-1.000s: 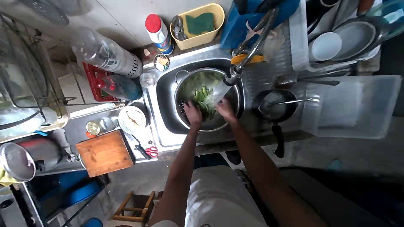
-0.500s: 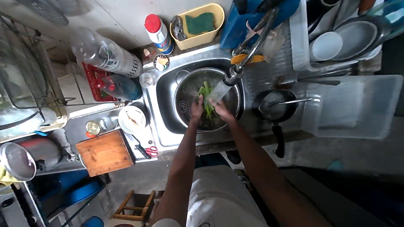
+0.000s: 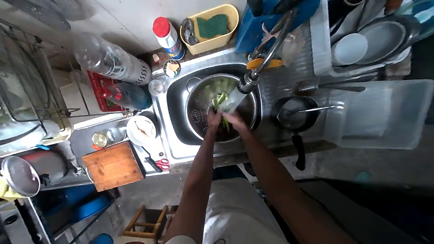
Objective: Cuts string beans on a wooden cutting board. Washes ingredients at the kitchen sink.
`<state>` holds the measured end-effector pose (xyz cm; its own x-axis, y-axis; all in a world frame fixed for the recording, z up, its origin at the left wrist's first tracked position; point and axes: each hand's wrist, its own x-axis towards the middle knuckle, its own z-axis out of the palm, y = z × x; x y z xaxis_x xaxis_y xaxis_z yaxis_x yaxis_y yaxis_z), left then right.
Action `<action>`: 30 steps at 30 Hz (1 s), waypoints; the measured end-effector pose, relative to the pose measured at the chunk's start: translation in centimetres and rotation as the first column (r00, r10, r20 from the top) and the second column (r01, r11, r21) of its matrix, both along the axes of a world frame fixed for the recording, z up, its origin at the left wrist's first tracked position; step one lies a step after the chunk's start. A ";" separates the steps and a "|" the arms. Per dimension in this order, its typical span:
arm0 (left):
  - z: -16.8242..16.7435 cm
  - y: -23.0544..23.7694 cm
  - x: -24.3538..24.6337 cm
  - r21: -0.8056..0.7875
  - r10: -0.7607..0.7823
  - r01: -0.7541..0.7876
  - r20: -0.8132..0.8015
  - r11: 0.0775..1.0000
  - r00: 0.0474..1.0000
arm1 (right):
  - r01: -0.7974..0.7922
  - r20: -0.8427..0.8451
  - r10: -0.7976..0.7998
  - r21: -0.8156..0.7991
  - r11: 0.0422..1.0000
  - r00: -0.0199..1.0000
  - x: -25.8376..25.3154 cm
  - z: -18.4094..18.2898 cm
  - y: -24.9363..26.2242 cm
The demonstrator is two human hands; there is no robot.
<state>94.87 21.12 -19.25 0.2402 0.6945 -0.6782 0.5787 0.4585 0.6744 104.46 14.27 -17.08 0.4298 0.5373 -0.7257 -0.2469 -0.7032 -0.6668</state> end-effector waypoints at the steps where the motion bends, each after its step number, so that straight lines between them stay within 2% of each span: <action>1: 0.2 0.5 0.2 -0.030 -0.008 0.009 0.040 1.000 0.999 | -0.012 -0.004 0.012 0.020 1.000 1.000 0.1 0.8 -0.3; 3: 1.0 0.9 -0.4 0.017 -0.077 0.076 0.072 0.997 0.994 | -0.072 0.020 0.071 0.056 0.996 0.997 0.5 2.7 -0.5; 6: 1.5 1.2 -1.4 0.179 -0.158 0.159 -0.023 0.971 0.987 | -0.154 0.103 0.151 0.016 0.988 0.983 1.2 4.2 -0.9; 8: 1.0 0.4 -2.4 0.319 -0.179 0.190 -0.064 0.928 0.982 | -0.192 0.160 0.193 -0.024 0.981 0.968 1.9 4.4 -1.8; 10: 1.2 -0.4 -2.9 0.397 -0.129 0.178 -0.147 0.901 0.981 | -0.216 0.228 0.226 -0.068 0.974 0.947 2.1 4.0 -2.8; 12: 1.6 -0.9 -2.8 0.386 -0.072 0.153 -0.217 0.910 0.974 | -0.175 0.268 0.200 -0.117 0.978 0.942 1.5 3.4 -2.5; 14: 0.9 -1.3 -2.0 0.334 -0.039 0.108 -0.207 0.936 0.978 | -0.122 0.254 0.164 -0.174 0.977 0.953 0.9 2.4 -2.0; 16: 0.2 -1.2 -1.0 0.262 -0.049 0.087 -0.149 0.961 0.988 | -0.101 0.196 0.135 -0.170 0.980 0.971 0.2 1.2 -1.0; 18: -0.1 0.1 0.0 0.169 -0.032 0.040 -0.049 0.985 0.998 | -0.109 0.169 0.125 -0.102 0.989 0.978 -0.1 0.4 0.2; 20: -0.2 0.9 -0.2 0.112 -0.023 0.022 0.009 0.993 1.000 | -0.139 0.167 0.151 -0.081 0.987 0.974 0.1 1.2 0.0; 23: 1.1 1.1 -1.1 0.256 0.028 -0.001 -0.100 0.967 0.995 | -0.201 0.264 0.245 -0.184 0.962 0.933 0.5 4.3 -1.4; 25: 1.7 0.6 -1.1 0.323 0.108 -0.095 -0.023 0.942 0.994 | -0.182 0.316 0.222 -0.151 0.972 0.922 0.4 6.1 -1.6; 27: 2.0 -0.1 -0.1 0.200 0.215 -0.262 0.227 0.944 0.950 | -0.139 0.208 0.126 0.050 0.989 0.970 0.5 6.7 -1.3; 29: 2.8 -0.5 1.3 -0.104 0.372 -0.364 0.419 0.926 0.828 | -0.057 0.020 0.054 0.238 0.970 0.998 0.6 6.6 -1.1; 30: 3.3 -0.6 1.9 -0.239 0.442 -0.373 0.459 0.897 0.770 | -0.029 -0.002 0.030 0.246 0.969 1.000 0.8 6.9 -0.8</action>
